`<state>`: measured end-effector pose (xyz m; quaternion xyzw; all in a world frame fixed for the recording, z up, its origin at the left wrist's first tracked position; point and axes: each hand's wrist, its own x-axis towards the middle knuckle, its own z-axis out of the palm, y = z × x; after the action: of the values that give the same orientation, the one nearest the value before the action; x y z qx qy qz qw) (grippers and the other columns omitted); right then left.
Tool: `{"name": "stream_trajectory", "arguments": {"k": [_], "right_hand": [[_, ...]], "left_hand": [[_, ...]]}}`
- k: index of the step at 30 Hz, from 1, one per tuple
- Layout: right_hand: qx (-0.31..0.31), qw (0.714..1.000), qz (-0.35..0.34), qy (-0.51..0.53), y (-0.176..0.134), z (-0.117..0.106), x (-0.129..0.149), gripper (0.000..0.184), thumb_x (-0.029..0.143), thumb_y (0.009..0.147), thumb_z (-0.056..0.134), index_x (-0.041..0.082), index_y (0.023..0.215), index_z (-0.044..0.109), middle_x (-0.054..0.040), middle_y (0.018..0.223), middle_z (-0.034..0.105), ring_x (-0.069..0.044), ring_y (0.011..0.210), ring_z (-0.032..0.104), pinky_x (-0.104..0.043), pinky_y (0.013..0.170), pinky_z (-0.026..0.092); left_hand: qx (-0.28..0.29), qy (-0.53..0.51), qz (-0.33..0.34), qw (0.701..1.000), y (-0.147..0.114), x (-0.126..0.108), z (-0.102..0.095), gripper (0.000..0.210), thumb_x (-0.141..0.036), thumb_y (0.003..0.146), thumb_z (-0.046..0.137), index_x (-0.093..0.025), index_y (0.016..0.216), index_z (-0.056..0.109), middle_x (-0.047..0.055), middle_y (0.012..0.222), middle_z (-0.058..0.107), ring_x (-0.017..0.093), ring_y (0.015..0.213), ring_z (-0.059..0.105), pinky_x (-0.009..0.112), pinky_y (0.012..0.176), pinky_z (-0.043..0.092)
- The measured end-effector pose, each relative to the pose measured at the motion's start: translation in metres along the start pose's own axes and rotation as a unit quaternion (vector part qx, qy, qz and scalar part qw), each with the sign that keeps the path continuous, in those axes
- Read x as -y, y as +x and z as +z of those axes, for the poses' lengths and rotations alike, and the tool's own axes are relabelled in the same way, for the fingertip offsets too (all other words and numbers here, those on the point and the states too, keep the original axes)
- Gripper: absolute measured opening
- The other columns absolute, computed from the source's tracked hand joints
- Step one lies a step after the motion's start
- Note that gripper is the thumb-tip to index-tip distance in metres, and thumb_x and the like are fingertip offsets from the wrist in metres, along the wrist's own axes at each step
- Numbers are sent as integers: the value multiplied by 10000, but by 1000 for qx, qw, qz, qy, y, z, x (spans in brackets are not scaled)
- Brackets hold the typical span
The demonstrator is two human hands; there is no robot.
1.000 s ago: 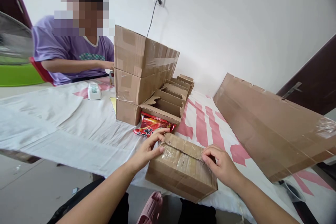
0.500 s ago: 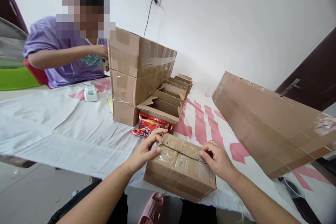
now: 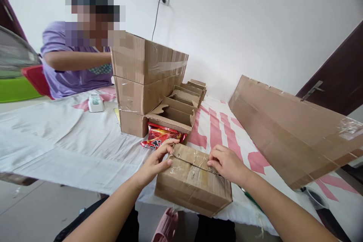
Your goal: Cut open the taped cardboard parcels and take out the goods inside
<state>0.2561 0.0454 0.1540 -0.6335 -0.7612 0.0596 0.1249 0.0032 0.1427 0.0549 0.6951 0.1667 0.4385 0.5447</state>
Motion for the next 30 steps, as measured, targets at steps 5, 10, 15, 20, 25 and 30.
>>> {"name": "stream_trajectory", "arguments": {"k": [5,10,15,20,25,30], "right_hand": [[20,999,-13,-47,5,0,3,98,202,877,597,208,785,632,-2,862,587,-137,804,572,-258,726,420],[0,996,-24,-86,9,4,-2,129,234,921,528,212,824,611,-6,842,592,-143,771,563,-259,695,398],[-20,998,-14,-63,21,12,-6,145,245,937,494,210,825,578,-4,806,629,-147,743,575,-259,685,389],[-41,999,-10,-26,27,11,-8,136,238,921,486,215,803,551,17,750,641,-135,670,574,-247,632,392],[-156,987,2,34,-3,-1,-29,205,323,949,397,220,823,520,2,750,616,-142,679,567,-257,642,422],[-236,970,61,-7,-66,4,-80,232,375,957,405,226,819,516,7,727,601,-145,644,565,-259,606,432]], "left_hand": [[8,-3,2,1000,1,-1,-1,353,-531,812,614,-200,876,508,129,1454,381,345,1346,337,465,1103,240],[13,-3,5,1000,1,-1,-1,362,-536,806,618,-199,876,505,136,1469,361,349,1353,324,476,1109,225],[19,0,8,1000,1,2,-3,361,-530,806,619,-202,898,502,137,1478,351,341,1359,319,474,1113,221],[25,3,11,1000,1,3,-5,366,-539,804,617,-202,890,504,137,1480,351,344,1368,309,473,1114,221],[24,5,9,1000,1,-2,-4,362,-536,800,623,-203,884,509,138,1464,371,345,1369,310,473,1115,221],[21,10,-1,1000,1,-7,-3,353,-530,801,621,-203,874,508,139,1470,367,344,1361,325,470,1108,233]]}}
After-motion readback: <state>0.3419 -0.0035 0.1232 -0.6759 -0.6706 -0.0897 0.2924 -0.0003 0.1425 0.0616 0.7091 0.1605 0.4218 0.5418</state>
